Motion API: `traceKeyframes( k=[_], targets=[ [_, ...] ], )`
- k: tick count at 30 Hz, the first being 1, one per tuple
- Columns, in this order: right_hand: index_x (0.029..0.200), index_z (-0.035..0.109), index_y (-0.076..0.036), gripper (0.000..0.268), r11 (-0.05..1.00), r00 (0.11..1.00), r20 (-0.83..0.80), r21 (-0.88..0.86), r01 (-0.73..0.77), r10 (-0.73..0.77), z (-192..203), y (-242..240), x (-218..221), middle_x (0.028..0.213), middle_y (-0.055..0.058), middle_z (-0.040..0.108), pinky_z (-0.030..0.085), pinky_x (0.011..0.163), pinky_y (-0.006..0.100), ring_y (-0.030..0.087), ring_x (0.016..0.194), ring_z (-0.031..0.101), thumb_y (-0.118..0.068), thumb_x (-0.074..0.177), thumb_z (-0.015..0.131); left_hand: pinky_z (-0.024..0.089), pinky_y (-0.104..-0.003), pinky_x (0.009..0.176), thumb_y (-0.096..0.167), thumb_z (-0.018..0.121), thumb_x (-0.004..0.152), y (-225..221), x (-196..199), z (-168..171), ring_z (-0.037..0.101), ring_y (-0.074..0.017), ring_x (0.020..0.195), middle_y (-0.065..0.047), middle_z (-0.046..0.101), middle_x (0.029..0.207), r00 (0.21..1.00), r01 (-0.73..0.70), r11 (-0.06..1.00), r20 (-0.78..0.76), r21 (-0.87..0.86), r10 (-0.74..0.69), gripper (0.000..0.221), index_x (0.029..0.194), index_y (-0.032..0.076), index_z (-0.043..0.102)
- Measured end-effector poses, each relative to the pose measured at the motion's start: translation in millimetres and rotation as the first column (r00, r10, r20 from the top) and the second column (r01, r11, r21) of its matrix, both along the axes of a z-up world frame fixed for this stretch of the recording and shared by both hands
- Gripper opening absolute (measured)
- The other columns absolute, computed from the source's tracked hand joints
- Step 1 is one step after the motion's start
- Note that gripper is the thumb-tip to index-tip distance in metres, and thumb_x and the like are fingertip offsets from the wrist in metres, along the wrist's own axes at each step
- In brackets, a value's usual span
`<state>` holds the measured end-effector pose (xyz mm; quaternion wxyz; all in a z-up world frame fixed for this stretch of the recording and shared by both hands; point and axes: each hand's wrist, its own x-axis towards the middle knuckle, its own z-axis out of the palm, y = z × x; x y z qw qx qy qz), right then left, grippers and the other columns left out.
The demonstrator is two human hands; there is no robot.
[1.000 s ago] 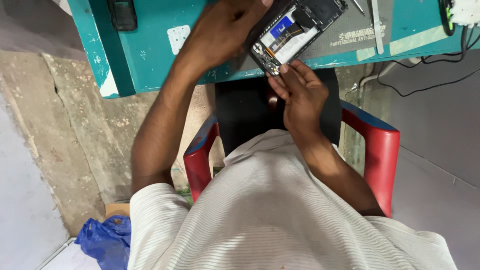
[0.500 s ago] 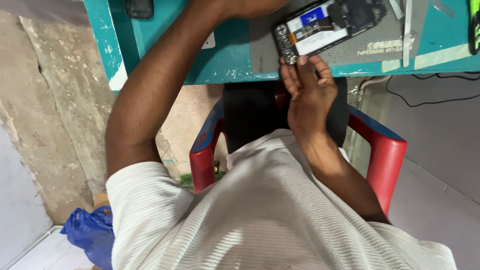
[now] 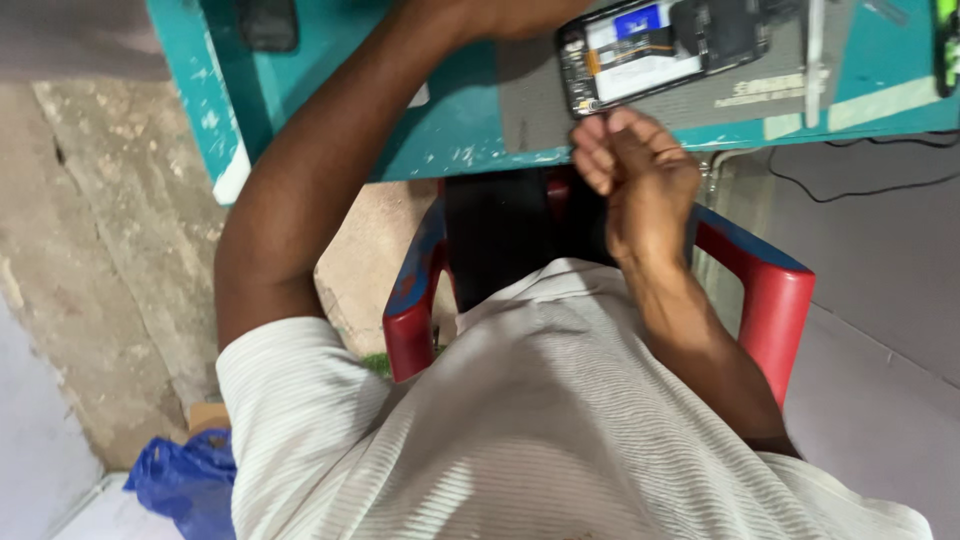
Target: The person cleans a small black component with a cloth and tweezers, then places it into the disassembled smartphone chassis. They use a screwdriver to secure the component and adjust internal parts, then attach a purple back cover to the device.
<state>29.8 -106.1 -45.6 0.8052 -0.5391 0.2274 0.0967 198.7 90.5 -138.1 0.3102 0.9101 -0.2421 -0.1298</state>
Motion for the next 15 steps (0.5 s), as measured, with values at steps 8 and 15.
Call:
traceKeyframes(
  k=[8, 15],
  targets=[
    [0.1, 0.07, 0.002, 0.02, 0.961, 0.989, -0.058, -0.234, -0.148, 0.138, 20.5, -7.3, 2.5, 0.086, 0.015, 0.076, 0.061, 0.056, 0.03, 0.021, 0.067, 0.074, -0.018, 0.1, 0.067, 0.05, -0.039, 0.05, 0.054, 0.05, 0.111, -1.0, -26.3, 105.9, 0.066, -0.0188, 0.055, -0.011, 0.067, 0.065, 0.998, -0.02, 0.986, -0.069, -0.164, 0.009, 0.058, 0.096, 0.004, 0.075],
    [0.114, 0.073, 0.004, 0.004, 0.303, 0.693, 0.525, -0.851, 0.429, 0.494, 41.4, -102.2, 68.9, 0.1, 0.018, 0.075, 0.055, 0.073, 0.037, 0.027, 0.085, 0.072, 0.001, 0.114, 0.076, 0.057, -0.041, 0.07, 0.053, 0.047, 0.113, -2.8, -40.6, 130.6, 0.073, -0.0225, 0.07, -0.011, 0.073, 0.079, 1.0, 0.014, 0.977, 0.029, -0.215, -0.008, 0.055, 0.116, 0.008, 0.078]
  ],
)
